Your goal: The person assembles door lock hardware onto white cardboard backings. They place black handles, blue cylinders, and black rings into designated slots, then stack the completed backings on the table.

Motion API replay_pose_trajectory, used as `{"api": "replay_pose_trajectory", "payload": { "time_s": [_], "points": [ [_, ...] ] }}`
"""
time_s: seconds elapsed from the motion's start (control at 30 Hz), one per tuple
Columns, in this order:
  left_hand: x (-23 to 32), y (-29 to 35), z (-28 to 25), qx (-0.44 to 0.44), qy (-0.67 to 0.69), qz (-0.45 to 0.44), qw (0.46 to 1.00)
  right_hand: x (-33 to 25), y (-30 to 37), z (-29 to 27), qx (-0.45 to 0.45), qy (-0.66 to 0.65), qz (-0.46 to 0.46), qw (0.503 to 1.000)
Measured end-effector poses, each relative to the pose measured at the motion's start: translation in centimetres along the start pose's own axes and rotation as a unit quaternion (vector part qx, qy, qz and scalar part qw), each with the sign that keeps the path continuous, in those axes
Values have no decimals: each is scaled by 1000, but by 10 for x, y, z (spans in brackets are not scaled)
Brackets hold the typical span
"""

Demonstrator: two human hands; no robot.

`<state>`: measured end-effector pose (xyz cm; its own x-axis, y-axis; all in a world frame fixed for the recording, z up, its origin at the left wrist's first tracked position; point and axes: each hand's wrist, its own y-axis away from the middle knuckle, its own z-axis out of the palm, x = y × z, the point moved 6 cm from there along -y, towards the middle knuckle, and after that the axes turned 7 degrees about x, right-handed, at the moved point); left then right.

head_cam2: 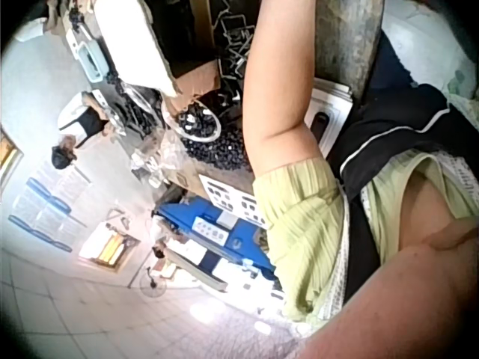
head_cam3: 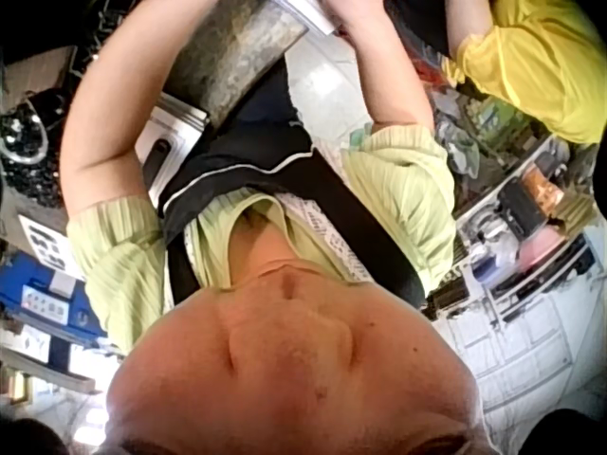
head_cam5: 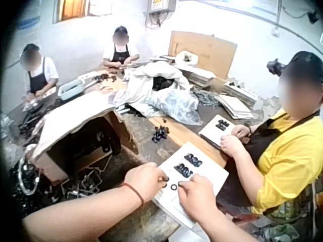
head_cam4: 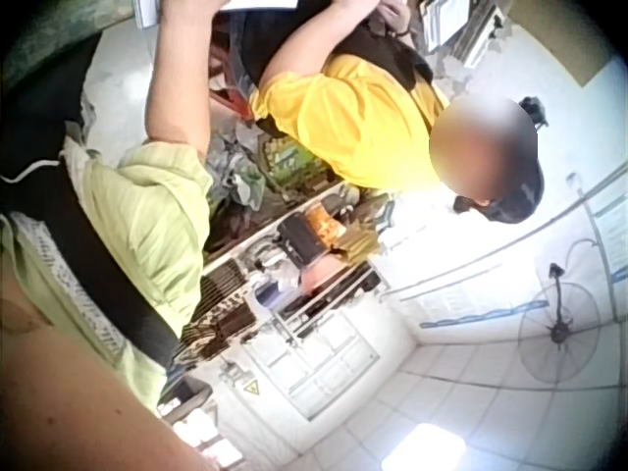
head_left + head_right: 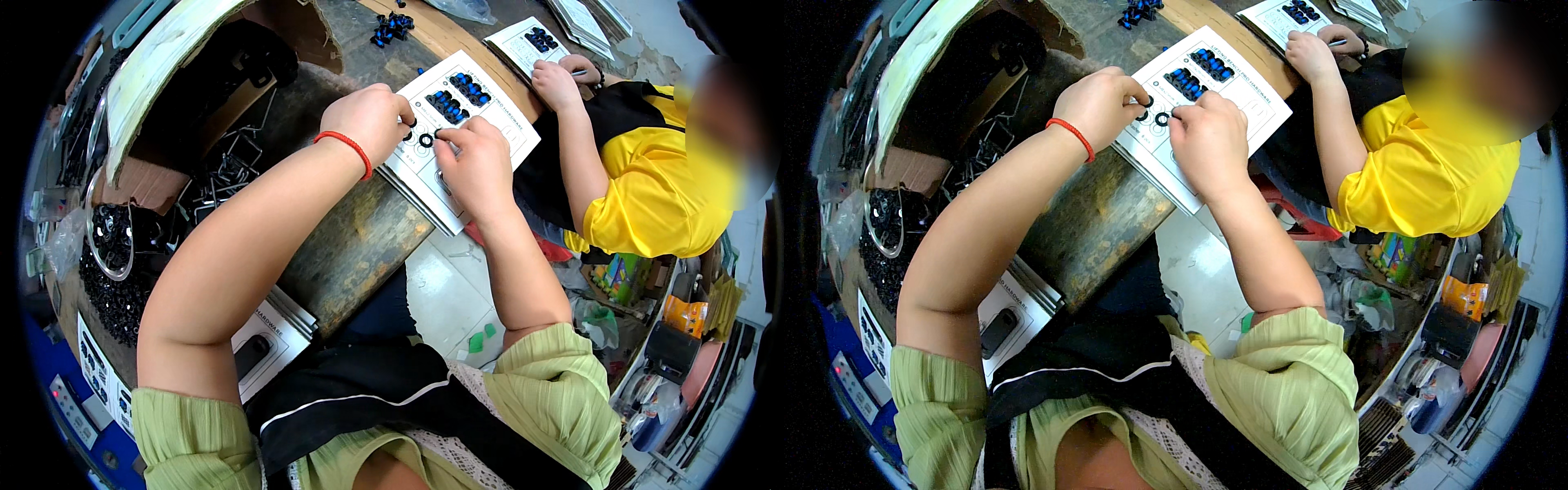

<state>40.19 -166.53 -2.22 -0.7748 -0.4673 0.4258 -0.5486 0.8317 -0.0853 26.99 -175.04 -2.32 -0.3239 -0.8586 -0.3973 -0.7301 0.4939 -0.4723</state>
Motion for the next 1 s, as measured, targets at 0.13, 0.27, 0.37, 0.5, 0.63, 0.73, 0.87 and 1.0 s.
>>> {"api": "replay_pose_trajectory", "payload": {
  "time_s": [0.13, 0.27, 0.37, 0.5, 0.63, 0.73, 0.87, 1.0],
  "points": [
    [-1, -5, 1, -12, -10, 6, 1000, -9, -9, 7, -33, -3, 24, 999],
    [0, -7, -1, 5, -26, 39, 999, -10, -15, 14, -65, -27, 51, 996],
    [-2, -11, 0, 3, -39, 62, 997, -13, -17, 18, -65, -19, 60, 996],
    [-3, -13, 0, -1, -44, 72, 996, -13, -21, 18, -63, -12, 77, 995],
    [-2, -13, 1, -11, -39, 66, 997, -12, -22, 19, -53, -16, 76, 996],
    [-1, -13, 1, -21, -39, 53, 998, -11, -21, 20, -56, -23, 81, 995],
    [-3, -13, 2, 5, -43, 70, 997, -13, -21, 21, -53, -21, 75, 996],
    [-6, -6, -6, 46, -11, 79, 996, -16, -20, 23, -40, -12, 65, 997]
  ]
}}
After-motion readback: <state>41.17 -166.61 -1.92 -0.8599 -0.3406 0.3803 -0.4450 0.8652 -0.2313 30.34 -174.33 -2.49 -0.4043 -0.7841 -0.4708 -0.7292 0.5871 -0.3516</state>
